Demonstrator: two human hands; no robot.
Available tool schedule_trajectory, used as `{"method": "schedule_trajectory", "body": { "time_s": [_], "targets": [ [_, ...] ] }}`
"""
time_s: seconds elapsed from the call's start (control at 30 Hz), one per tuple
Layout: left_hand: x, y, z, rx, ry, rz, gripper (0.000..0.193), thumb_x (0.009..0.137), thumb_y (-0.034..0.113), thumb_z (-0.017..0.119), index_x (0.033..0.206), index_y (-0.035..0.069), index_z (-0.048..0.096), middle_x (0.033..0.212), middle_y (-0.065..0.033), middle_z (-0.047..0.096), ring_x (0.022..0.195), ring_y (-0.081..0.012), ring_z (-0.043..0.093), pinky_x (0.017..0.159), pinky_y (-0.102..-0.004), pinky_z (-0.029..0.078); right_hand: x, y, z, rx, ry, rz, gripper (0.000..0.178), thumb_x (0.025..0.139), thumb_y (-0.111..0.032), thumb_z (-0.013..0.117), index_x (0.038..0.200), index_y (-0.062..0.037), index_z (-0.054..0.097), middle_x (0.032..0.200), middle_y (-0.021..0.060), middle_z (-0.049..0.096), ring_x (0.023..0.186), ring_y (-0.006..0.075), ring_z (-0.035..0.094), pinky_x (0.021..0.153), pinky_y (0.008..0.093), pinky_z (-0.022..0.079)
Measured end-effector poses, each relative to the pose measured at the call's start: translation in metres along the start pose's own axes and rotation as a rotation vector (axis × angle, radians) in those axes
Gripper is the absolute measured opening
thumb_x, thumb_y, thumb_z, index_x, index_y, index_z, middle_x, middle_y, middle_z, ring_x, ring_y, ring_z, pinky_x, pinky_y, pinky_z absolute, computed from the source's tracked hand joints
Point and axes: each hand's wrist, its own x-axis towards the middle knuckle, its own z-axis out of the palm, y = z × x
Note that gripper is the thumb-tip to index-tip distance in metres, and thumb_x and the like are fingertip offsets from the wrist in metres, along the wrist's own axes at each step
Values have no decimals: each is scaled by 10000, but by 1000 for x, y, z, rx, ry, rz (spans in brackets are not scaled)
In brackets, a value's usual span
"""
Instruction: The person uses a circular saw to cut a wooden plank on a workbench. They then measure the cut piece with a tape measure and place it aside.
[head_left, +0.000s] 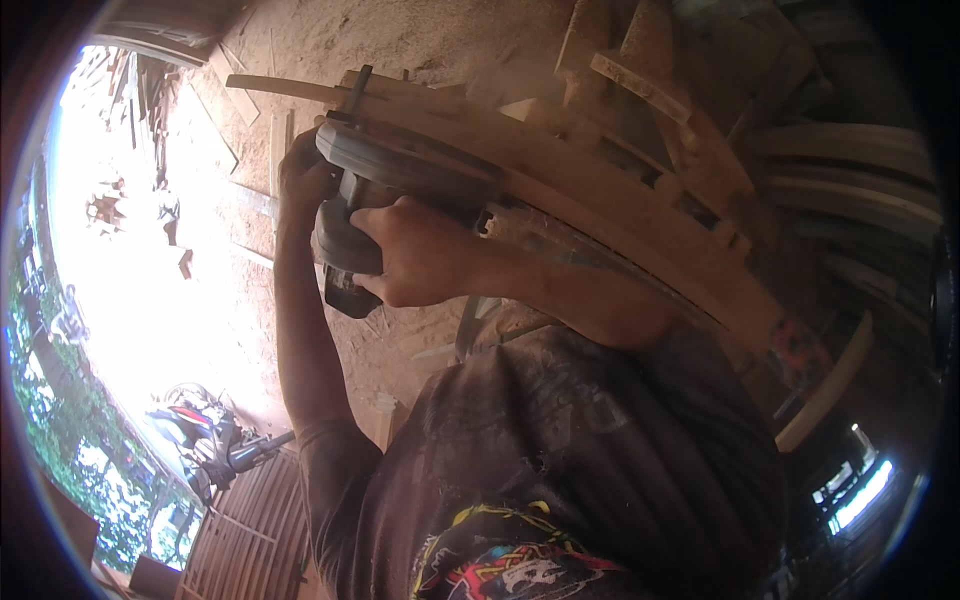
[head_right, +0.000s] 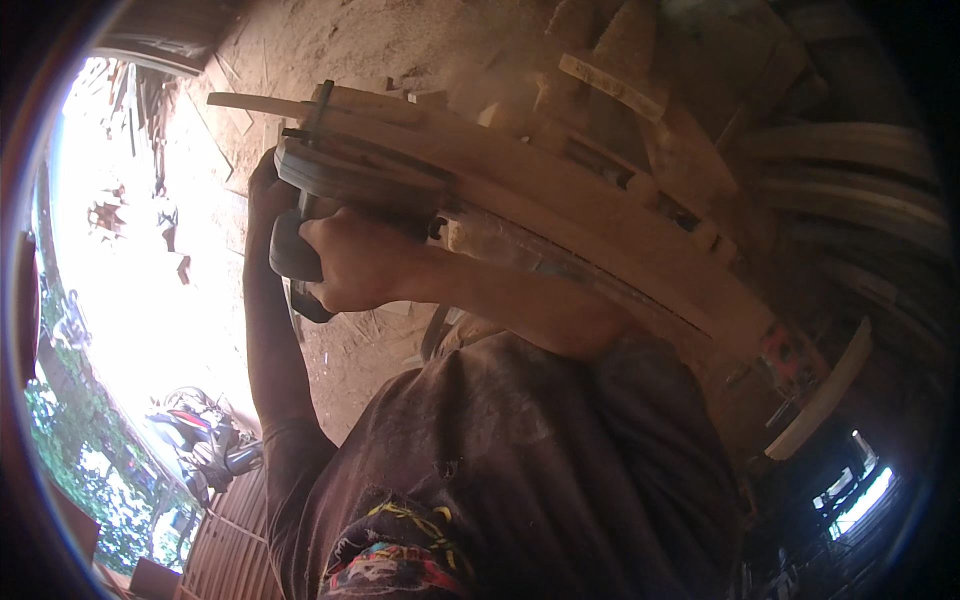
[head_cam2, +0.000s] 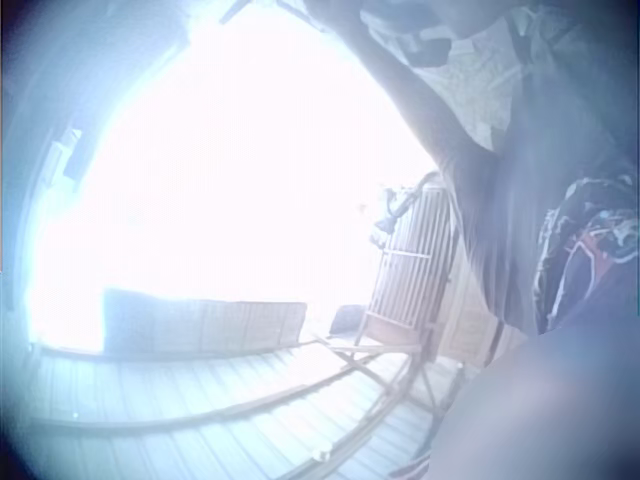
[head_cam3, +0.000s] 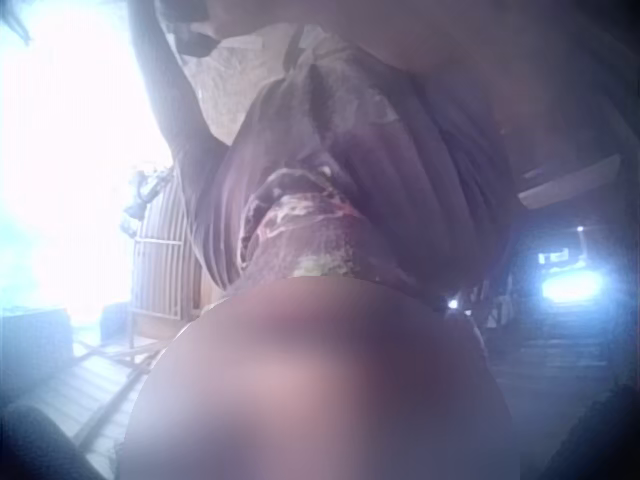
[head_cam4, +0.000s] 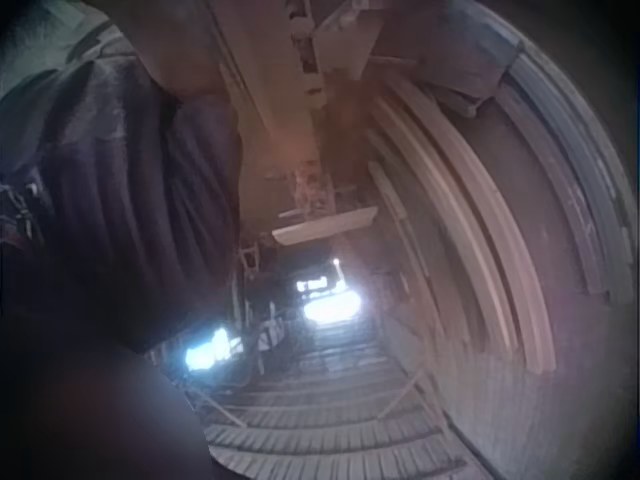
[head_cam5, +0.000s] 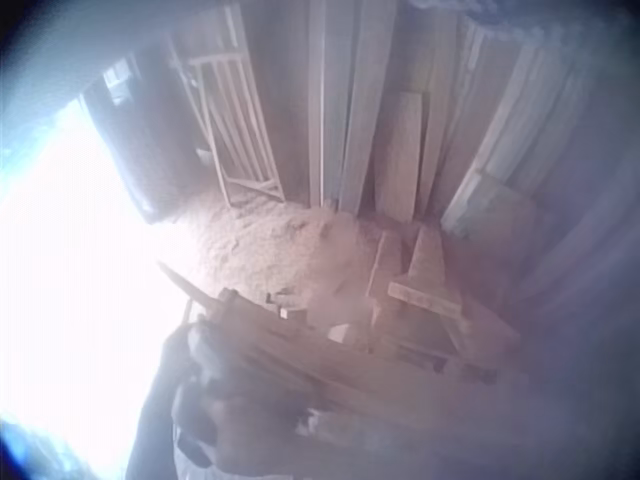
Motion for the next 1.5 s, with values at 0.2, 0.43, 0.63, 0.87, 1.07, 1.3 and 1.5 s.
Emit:
{"method": "schedule_trajectory", "body": {
  "time_s": [0.2, 0.43, 0.63, 0.87, 1.07, 1.3, 1.5],
  "targets": [
    [10, -17, -10, -5, -29, 62, 488, 872, 40, 721, 1360, 38, 712, 1142, -104, 794, 953, -168, 757, 785, -310, 603, 2, 0, 0, -22, -38, 24, 360, 851, -227, 851, 1007, 50, 681, 898, 304, 739, 954, 481, 753, 874, 507, 607],
    [10, -8, -11, 36, -28, 8, 461, 905, 76, 753, 1359, 18, 708, 1162, -121, 792, 1039, -162, 747, 844, -318, 598, 10, 8, 8, 5, -25, -13, 354, 852, -219, 841, 989, 57, 666, 877, 299, 739, 934, 469, 760, 886, 512, 605],
    [24, -35, -27, -53, -63, 42, 471, 853, 5, 686, 1323, -10, 711, 1158, -111, 782, 1000, -165, 742, 843, -317, 592, 14, 5, 7, 23, -22, -32, 326, 850, -205, 839, 940, 54, 662, 814, 277, 735, 896, 452, 768, 866, 496, 608],
    [25, -18, -21, -29, -59, 54, 454, 859, 17, 663, 1309, -11, 718, 1132, -111, 785, 1002, -168, 742, 850, -319, 590, 28, 12, 11, 27, 8, -55, 307, 841, -186, 842, 884, 58, 661, 785, 266, 734, 857, 431, 775, 836, 479, 614],
    [24, -15, -27, 31, -25, 20, 438, 867, 37, 676, 1300, -2, 727, 1117, -106, 791, 996, -171, 745, 858, -325, 591, 33, 11, 14, 30, -15, -40, 308, 838, -189, 842, 898, 64, 676, 802, 270, 740, 865, 423, 779, 842, 483, 614],
    [33, -15, -37, 34, -56, 55, 441, 862, 39, 691, 1300, 2, 730, 1115, -102, 792, 998, -171, 745, 861, -330, 591, 47, 17, 21, 28, 3, -55, 306, 830, -188, 840, 914, 68, 695, 855, 274, 751, 853, 425, 776, 841, 475, 616],
    [43, -23, -46, 60, -68, 82, 446, 859, 46, 707, 1302, 5, 732, 1109, -98, 795, 990, -170, 748, 857, -335, 594, 63, 21, 24, 10, -4, -82, 306, 823, -198, 849, 909, 58, 706, 802, 235, 757, 819, 382, 780, 816, 451, 621]
  ]
}}
